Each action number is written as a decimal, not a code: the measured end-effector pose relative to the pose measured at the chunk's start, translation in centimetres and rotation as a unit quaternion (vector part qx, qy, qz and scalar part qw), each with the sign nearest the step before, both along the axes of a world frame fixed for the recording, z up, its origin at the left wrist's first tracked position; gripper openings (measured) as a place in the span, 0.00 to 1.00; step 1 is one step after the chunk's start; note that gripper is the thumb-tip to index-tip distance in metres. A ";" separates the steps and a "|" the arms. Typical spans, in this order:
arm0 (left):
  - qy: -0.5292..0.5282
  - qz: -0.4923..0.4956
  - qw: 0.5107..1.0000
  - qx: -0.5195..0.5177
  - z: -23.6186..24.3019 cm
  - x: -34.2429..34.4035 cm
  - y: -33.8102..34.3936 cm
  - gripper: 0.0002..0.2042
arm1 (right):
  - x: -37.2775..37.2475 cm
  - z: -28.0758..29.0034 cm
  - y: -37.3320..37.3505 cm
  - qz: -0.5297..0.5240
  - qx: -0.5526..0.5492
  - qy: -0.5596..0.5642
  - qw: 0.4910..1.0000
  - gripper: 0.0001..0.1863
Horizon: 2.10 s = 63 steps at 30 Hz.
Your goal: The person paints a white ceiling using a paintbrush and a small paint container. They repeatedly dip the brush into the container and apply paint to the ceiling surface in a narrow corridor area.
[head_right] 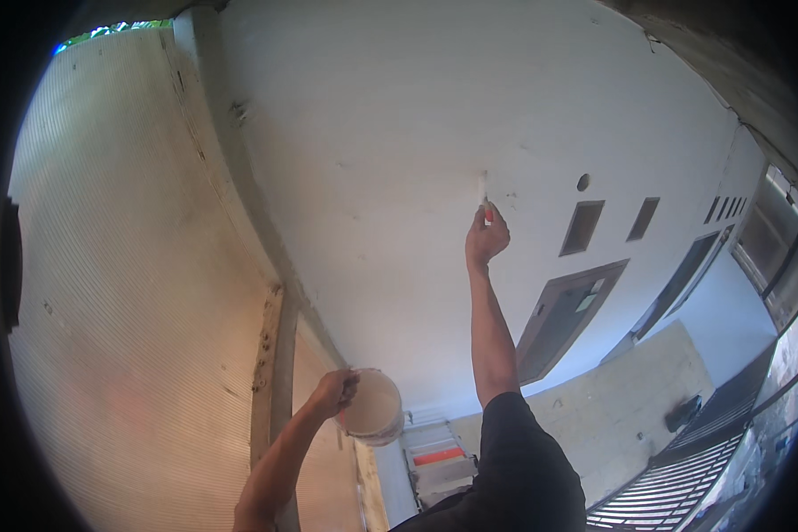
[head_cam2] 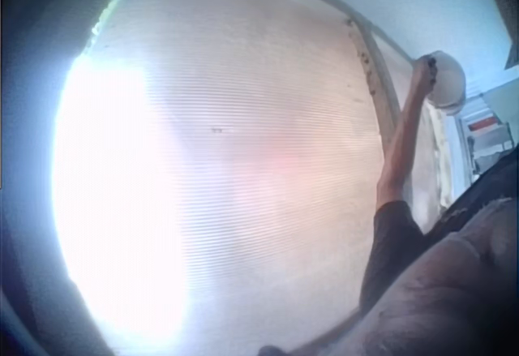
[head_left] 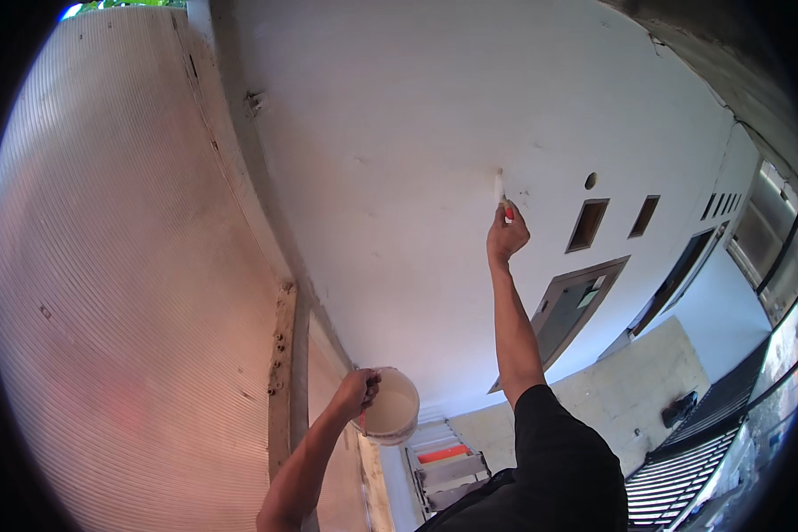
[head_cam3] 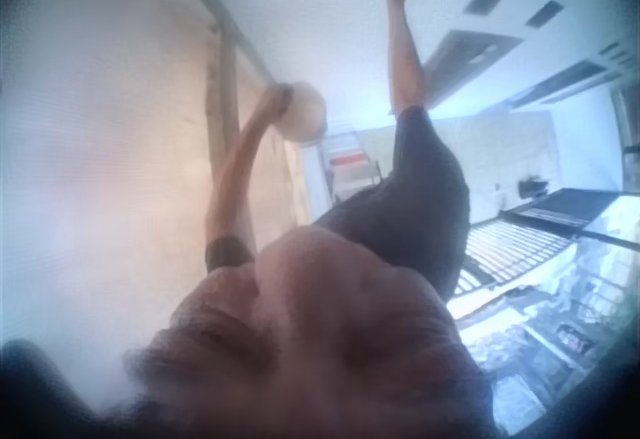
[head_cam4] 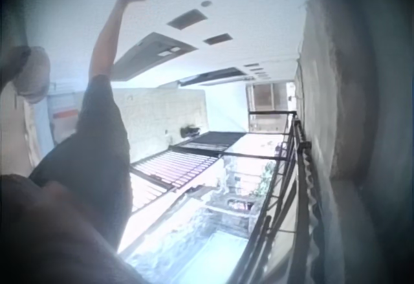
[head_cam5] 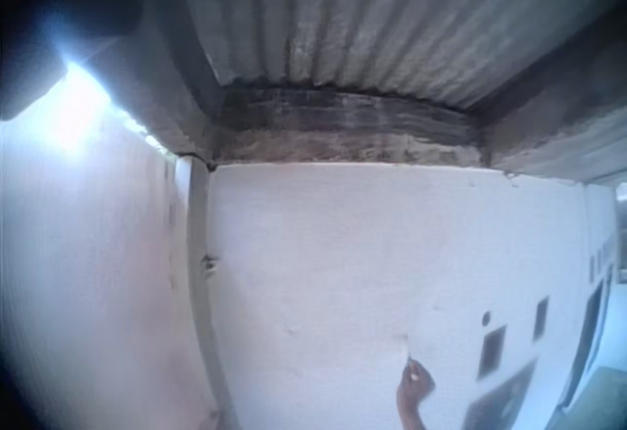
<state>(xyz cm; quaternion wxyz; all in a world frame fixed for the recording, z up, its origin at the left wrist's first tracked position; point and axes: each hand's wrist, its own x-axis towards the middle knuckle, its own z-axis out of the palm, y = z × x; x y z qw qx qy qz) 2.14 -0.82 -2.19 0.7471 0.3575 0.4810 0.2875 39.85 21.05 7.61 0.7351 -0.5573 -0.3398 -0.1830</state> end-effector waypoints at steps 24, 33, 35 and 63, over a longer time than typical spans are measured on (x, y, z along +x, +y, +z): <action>0.035 -0.004 0.999 0.001 0.5 -0.3 -0.3 0.11 | 9.6 1.0 -0.5 -0.034 0.001 0.055 0.998 0.11; 0.042 -0.010 0.999 0.019 0.4 -0.2 -0.3 0.11 | -11.6 0.4 0.5 0.029 -0.037 -0.089 0.995 0.11; 0.053 -0.003 0.998 0.019 1.1 0.1 -0.1 0.10 | -16.4 0.2 -0.2 0.104 -0.028 -0.100 0.989 0.11; 0.124 0.052 0.987 0.089 -0.1 0.3 -0.8 0.12 | -3.7 0.2 -16.3 0.373 -0.173 0.075 0.908 0.09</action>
